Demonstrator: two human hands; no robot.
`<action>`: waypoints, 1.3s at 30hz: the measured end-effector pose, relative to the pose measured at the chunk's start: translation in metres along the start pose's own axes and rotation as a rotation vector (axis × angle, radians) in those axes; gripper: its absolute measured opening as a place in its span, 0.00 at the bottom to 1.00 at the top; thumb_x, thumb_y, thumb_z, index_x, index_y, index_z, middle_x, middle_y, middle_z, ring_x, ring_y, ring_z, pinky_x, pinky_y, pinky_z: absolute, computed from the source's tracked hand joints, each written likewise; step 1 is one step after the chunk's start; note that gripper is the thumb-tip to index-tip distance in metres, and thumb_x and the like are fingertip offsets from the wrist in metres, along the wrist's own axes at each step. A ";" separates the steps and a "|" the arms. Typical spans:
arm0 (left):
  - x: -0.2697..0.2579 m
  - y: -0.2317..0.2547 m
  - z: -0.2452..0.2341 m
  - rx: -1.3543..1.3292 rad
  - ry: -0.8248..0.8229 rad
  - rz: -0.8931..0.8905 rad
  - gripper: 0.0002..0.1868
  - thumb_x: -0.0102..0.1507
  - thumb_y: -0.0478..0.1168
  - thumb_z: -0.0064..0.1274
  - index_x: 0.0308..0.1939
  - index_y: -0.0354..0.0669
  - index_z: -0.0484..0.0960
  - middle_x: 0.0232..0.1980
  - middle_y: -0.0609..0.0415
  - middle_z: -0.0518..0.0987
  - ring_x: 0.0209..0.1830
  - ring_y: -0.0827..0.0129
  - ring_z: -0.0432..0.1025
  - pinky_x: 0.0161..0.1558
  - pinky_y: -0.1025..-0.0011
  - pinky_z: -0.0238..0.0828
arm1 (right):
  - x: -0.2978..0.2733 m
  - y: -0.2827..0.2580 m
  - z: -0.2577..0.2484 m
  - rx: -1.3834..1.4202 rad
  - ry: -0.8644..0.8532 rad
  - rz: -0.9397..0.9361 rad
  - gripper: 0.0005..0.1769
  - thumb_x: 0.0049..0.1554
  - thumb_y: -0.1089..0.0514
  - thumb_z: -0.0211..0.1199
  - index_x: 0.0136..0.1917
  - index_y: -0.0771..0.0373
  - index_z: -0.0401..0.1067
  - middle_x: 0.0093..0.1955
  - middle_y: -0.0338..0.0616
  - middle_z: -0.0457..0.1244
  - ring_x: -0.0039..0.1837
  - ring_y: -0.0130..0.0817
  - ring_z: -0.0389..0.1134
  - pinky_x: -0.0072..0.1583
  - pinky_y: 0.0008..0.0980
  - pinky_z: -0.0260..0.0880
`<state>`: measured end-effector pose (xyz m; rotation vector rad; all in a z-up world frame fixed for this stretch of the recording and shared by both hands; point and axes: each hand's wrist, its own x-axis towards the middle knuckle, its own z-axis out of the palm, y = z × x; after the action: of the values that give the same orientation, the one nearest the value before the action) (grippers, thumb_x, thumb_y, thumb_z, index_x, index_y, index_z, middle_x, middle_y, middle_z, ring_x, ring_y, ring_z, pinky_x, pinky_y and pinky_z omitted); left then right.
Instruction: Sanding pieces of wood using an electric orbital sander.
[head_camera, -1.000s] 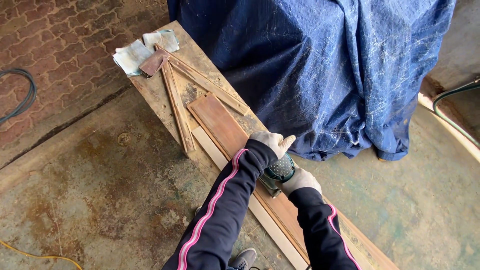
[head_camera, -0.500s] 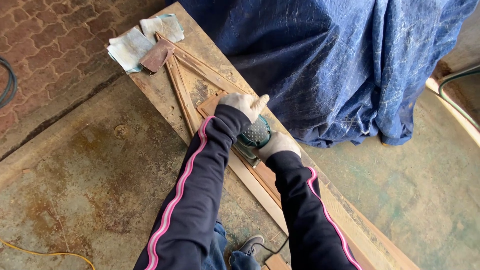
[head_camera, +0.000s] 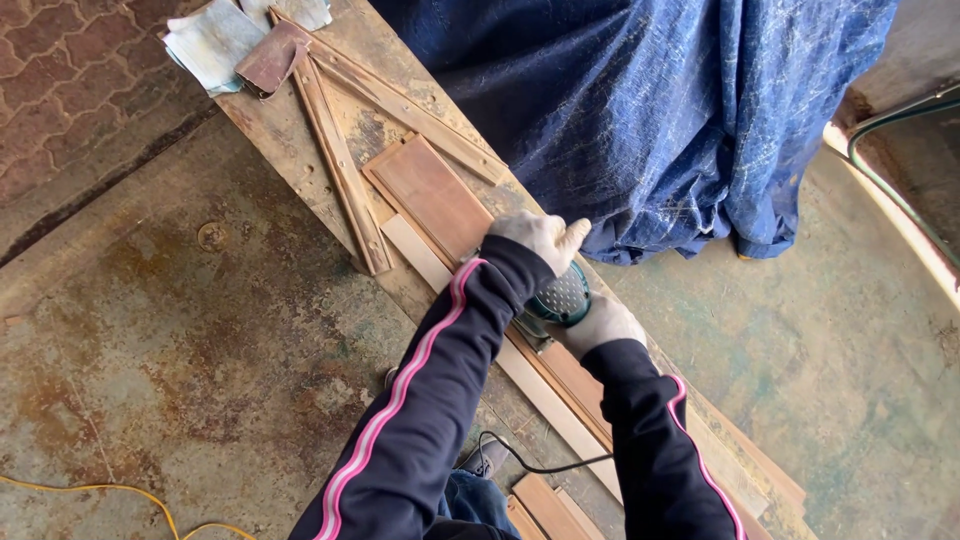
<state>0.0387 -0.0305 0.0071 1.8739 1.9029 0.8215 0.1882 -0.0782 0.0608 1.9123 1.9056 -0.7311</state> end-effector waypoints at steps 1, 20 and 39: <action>-0.008 0.015 0.004 -0.030 -0.078 -0.033 0.35 0.68 0.67 0.36 0.23 0.48 0.83 0.23 0.47 0.79 0.25 0.53 0.76 0.32 0.53 0.72 | -0.007 0.015 0.004 -0.007 -0.029 0.051 0.34 0.44 0.31 0.72 0.51 0.60 0.79 0.48 0.54 0.73 0.50 0.48 0.76 0.57 0.43 0.75; -0.117 0.159 0.082 -0.124 -0.359 -0.077 0.32 0.69 0.66 0.35 0.37 0.45 0.85 0.27 0.40 0.79 0.28 0.52 0.74 0.39 0.49 0.65 | -0.078 0.200 0.066 -0.034 -0.105 0.306 0.42 0.41 0.26 0.72 0.51 0.66 0.78 0.47 0.55 0.74 0.52 0.46 0.77 0.57 0.41 0.76; 0.045 -0.026 -0.018 -0.022 -0.039 -0.115 0.32 0.68 0.64 0.40 0.24 0.47 0.84 0.24 0.47 0.81 0.23 0.54 0.77 0.31 0.55 0.74 | 0.033 -0.041 -0.032 -0.083 0.018 -0.030 0.34 0.46 0.31 0.70 0.55 0.58 0.78 0.48 0.53 0.72 0.50 0.47 0.76 0.57 0.42 0.75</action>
<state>0.0044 0.0117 0.0118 1.7362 1.9492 0.7608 0.1506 -0.0318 0.0723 1.8498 1.9486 -0.6347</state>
